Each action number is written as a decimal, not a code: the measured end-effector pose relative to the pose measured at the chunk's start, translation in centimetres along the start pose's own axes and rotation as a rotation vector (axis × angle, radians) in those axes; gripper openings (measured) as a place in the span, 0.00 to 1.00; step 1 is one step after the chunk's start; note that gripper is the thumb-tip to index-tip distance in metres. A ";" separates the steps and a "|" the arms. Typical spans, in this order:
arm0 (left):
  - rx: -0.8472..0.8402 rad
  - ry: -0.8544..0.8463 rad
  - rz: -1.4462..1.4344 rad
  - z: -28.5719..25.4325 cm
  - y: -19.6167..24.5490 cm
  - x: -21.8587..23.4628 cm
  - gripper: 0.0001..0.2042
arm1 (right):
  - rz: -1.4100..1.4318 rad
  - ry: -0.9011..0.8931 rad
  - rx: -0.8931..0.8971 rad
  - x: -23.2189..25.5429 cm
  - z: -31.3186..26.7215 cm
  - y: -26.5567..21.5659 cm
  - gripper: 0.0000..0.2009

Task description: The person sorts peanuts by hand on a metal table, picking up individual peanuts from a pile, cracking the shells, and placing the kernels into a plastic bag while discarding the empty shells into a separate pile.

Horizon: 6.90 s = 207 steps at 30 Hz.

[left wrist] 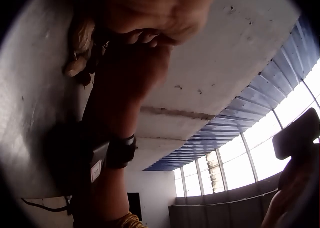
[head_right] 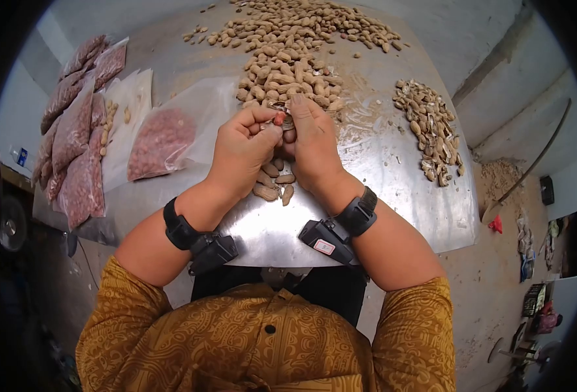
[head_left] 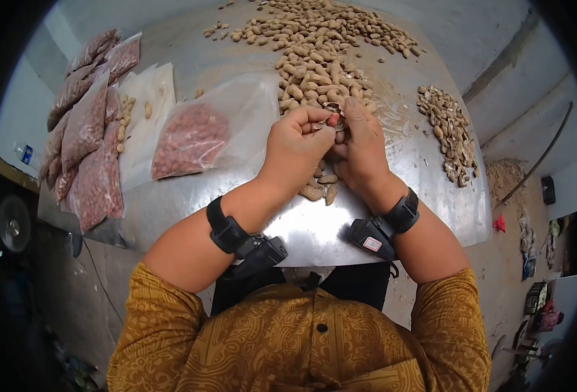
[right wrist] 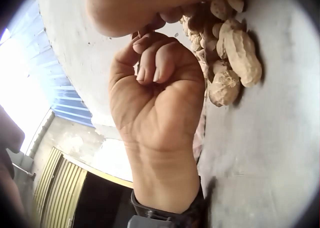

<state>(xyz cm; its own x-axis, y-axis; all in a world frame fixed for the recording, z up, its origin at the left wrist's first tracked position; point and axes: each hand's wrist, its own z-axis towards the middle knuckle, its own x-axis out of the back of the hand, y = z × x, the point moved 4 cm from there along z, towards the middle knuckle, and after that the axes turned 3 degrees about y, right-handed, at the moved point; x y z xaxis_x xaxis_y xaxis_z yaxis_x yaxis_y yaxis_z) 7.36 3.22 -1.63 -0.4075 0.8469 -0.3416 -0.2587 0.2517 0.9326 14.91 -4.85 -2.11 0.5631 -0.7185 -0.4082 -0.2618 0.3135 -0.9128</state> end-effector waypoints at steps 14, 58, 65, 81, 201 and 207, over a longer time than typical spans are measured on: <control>-0.781 0.027 0.903 -0.3 3.0 -0.4 0.11 | 0.488 -0.093 -0.237 0.4 0.2 0.6 0.18; -0.065 -0.055 -0.062 -0.2 0.8 0.9 0.16 | -1.192 0.585 0.690 9.4 2.4 -11.2 0.12; -0.181 0.022 -0.321 0.1 0.9 1.2 0.13 | -0.539 -0.335 0.177 -0.1 -0.9 -4.1 0.08; -0.143 -0.050 0.028 -0.4 1.0 1.3 0.13 | -0.553 -0.393 0.198 -0.8 -1.6 -2.0 0.08; -0.740 -0.589 0.827 -3.6 -0.9 -1.6 0.12 | -1.001 -0.156 -0.421 6.4 5.5 -12.9 0.01; -0.756 -0.607 0.859 -3.8 -0.8 -1.6 0.10 | -1.015 -0.505 -0.488 -4.1 3.8 -7.1 0.02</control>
<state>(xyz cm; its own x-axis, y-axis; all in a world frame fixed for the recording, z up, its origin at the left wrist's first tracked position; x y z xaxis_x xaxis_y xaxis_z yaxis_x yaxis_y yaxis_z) 4.87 -0.18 -2.28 -0.2800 0.7304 0.6229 -0.6231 -0.6319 0.4609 17.44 -1.80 5.97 0.8932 -0.1463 0.4252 0.2667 -0.5890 -0.7629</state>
